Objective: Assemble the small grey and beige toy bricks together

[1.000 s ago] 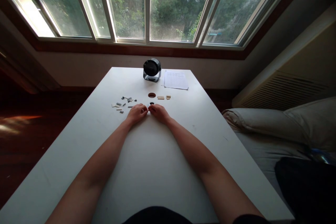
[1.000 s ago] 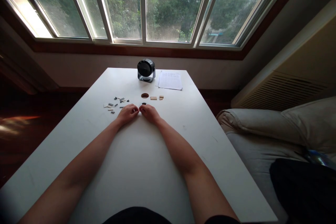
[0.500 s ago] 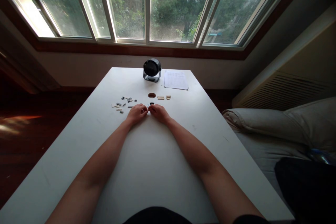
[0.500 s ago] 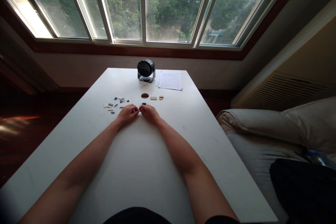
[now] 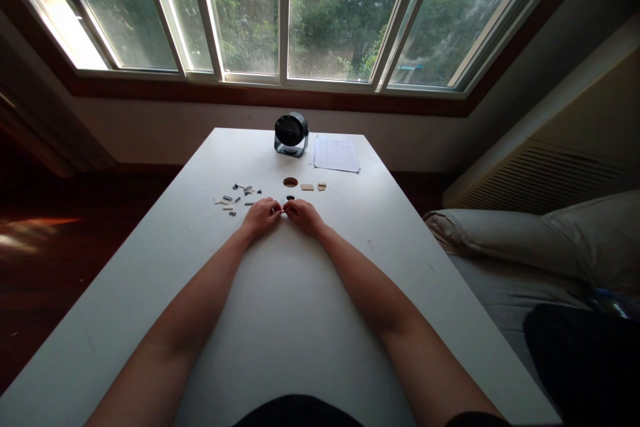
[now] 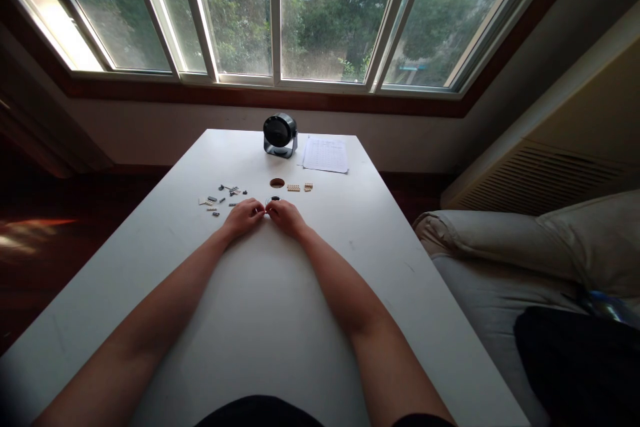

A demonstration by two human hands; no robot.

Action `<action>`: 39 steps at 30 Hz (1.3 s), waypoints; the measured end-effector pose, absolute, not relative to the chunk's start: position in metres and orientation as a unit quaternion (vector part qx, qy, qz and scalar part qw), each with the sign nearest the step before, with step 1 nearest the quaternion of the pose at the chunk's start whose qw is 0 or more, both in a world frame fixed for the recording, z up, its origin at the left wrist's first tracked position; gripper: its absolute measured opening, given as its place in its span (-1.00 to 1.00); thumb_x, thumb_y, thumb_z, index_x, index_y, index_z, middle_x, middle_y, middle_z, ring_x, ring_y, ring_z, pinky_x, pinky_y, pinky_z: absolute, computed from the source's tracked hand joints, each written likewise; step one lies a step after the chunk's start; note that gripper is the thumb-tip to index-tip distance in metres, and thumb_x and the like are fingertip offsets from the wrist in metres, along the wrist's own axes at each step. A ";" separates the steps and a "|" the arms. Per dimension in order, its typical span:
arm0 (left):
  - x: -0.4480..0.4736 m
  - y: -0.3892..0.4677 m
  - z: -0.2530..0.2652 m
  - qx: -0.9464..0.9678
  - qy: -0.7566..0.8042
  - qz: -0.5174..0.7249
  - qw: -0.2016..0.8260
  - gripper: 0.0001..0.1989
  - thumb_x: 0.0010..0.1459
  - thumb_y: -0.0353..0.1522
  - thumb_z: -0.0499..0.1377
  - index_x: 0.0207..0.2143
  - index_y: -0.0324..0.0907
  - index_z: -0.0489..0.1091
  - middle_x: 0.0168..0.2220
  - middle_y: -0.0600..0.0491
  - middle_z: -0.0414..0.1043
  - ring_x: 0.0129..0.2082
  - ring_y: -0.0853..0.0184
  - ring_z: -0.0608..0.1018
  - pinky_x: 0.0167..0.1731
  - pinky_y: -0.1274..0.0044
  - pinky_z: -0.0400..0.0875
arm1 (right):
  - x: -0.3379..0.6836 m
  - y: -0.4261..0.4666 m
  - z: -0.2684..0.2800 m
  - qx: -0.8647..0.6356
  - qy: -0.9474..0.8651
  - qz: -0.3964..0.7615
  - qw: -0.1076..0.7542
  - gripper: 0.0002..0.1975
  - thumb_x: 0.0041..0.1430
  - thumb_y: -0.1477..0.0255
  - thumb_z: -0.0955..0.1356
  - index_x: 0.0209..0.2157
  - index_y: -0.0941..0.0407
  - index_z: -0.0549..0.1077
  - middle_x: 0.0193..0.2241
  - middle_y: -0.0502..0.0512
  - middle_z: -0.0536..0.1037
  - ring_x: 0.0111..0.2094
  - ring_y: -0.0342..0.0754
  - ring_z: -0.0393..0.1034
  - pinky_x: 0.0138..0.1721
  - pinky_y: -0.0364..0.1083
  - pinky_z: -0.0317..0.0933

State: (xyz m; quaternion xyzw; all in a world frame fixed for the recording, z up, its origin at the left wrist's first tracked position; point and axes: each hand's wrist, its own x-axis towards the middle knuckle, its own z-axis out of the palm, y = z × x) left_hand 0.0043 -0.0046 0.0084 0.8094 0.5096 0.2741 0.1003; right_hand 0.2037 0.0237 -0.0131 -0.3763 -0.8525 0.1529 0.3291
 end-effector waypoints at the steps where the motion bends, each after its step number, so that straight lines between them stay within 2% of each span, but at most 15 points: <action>1: 0.004 -0.004 0.008 0.808 0.511 0.274 0.101 -0.88 0.20 -0.33 0.13 -0.33 -0.13 0.46 -0.28 0.02 0.45 -0.24 0.26 0.47 -0.21 0.44 0.34 | 0.204 0.024 -0.014 -0.371 -0.853 0.156 0.332 -0.87 0.26 0.48 0.31 -0.25 0.08 0.52 -0.33 0.03 0.53 -0.29 -0.12 0.33 -0.23 -0.17 0.11; 39: 0.005 -0.003 0.007 0.802 0.521 0.274 0.100 -0.86 0.21 -0.33 0.12 -0.33 -0.13 0.48 -0.26 0.01 0.47 -0.26 0.27 0.48 -0.22 0.45 0.34 | 0.201 0.026 -0.017 -0.370 -0.858 0.152 0.322 -0.92 0.24 0.46 0.36 -0.27 0.08 0.53 -0.33 0.04 0.50 -0.27 -0.10 0.31 -0.20 -0.15 0.13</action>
